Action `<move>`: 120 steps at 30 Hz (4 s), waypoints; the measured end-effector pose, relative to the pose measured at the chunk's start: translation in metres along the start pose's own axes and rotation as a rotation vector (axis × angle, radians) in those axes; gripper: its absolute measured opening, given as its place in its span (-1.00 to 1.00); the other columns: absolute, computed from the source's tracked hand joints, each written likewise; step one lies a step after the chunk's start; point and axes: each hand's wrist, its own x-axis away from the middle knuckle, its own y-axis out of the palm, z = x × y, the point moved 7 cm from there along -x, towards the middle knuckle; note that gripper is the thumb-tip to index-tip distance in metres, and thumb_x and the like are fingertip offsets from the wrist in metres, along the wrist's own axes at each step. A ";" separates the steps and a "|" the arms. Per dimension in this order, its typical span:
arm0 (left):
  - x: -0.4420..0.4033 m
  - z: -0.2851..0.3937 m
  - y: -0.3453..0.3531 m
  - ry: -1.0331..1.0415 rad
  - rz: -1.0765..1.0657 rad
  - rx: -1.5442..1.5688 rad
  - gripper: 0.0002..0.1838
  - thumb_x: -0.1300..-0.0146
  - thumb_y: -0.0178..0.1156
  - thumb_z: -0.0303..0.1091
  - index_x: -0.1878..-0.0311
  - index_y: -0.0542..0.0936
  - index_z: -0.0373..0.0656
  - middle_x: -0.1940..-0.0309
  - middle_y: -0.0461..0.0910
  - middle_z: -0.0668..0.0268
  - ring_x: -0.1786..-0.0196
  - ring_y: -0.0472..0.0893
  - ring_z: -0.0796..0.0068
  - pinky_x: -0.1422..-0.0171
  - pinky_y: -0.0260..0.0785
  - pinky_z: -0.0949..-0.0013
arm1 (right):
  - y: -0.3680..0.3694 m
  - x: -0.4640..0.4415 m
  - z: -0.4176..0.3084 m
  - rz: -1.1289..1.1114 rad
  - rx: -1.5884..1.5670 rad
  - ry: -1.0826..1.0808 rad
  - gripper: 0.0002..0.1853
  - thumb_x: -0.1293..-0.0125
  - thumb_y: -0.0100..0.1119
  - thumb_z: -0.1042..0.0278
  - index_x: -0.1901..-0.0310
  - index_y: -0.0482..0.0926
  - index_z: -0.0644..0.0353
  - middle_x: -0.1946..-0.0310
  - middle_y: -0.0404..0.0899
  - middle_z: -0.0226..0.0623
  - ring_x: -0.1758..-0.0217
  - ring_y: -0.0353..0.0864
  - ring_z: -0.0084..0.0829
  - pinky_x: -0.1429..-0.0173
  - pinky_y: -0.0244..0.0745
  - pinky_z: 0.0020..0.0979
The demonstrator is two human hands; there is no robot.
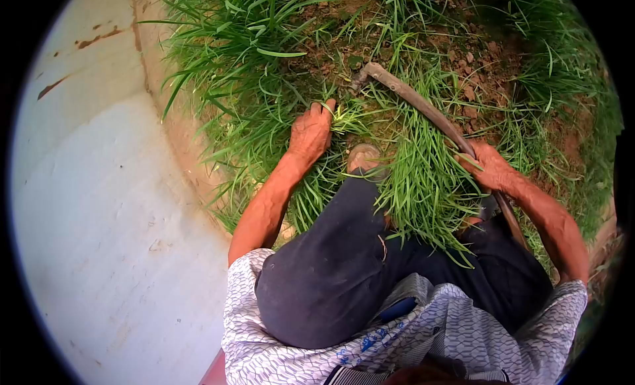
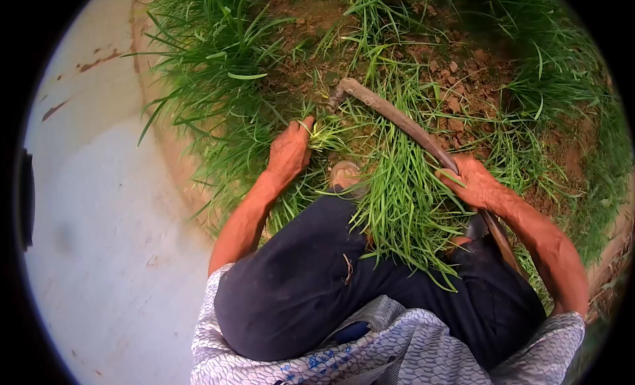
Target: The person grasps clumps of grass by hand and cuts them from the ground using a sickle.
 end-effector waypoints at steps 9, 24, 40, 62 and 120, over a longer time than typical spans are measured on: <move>0.003 0.003 0.013 -0.040 -0.221 0.168 -0.73 0.04 0.23 -0.46 0.21 0.50 -0.27 0.21 0.55 -0.03 0.26 0.63 -0.14 0.20 0.51 -0.04 | -0.051 -0.036 -0.052 0.166 -0.211 0.130 -0.52 -0.35 0.05 -0.10 0.31 0.43 0.28 0.56 0.36 -0.30 0.47 0.36 -0.40 0.29 0.35 -0.24; -0.043 -0.067 -0.035 -0.235 0.173 -0.142 -0.82 -0.03 0.17 -0.46 0.25 0.54 -0.24 0.30 0.56 -0.02 0.32 0.65 -0.12 0.26 0.54 -0.02 | 0.001 -0.068 -0.058 -0.028 -0.158 0.063 -0.60 -0.30 -0.08 0.04 0.41 0.42 0.29 0.63 0.40 -0.23 0.61 0.43 -0.29 0.42 0.40 -0.13; -0.079 0.055 -0.031 0.216 0.240 0.138 -0.50 0.16 0.31 -0.52 0.02 0.53 -0.11 -0.18 0.42 0.09 0.02 0.52 -0.04 -0.08 0.37 -0.02 | -0.129 0.064 -0.010 0.353 -0.192 0.225 -0.58 -0.32 0.13 -0.06 0.35 0.35 0.18 0.65 0.26 -0.50 0.69 0.25 -0.60 0.63 0.19 -0.42; -0.171 0.032 -0.059 0.135 0.187 -0.044 -0.70 -0.03 0.14 -0.60 0.10 0.52 -0.24 0.05 0.51 -0.03 0.12 0.61 -0.12 0.09 0.50 -0.05 | -0.031 0.197 0.056 0.608 -0.697 0.330 -0.69 -0.32 0.20 0.13 0.24 0.44 0.23 0.54 0.29 -0.57 0.45 0.19 -0.69 0.38 0.14 -0.49; -0.031 0.252 -0.216 -0.046 -0.572 0.582 -0.55 -0.29 0.22 -0.31 -0.20 0.49 -0.32 0.03 0.63 0.09 -0.03 0.62 0.29 -0.18 0.43 0.27 | -0.206 0.097 0.030 0.655 -0.604 -0.230 -0.64 -0.29 0.16 0.06 0.33 0.40 0.23 0.59 0.34 -0.44 0.53 0.36 -0.53 0.44 0.35 -0.33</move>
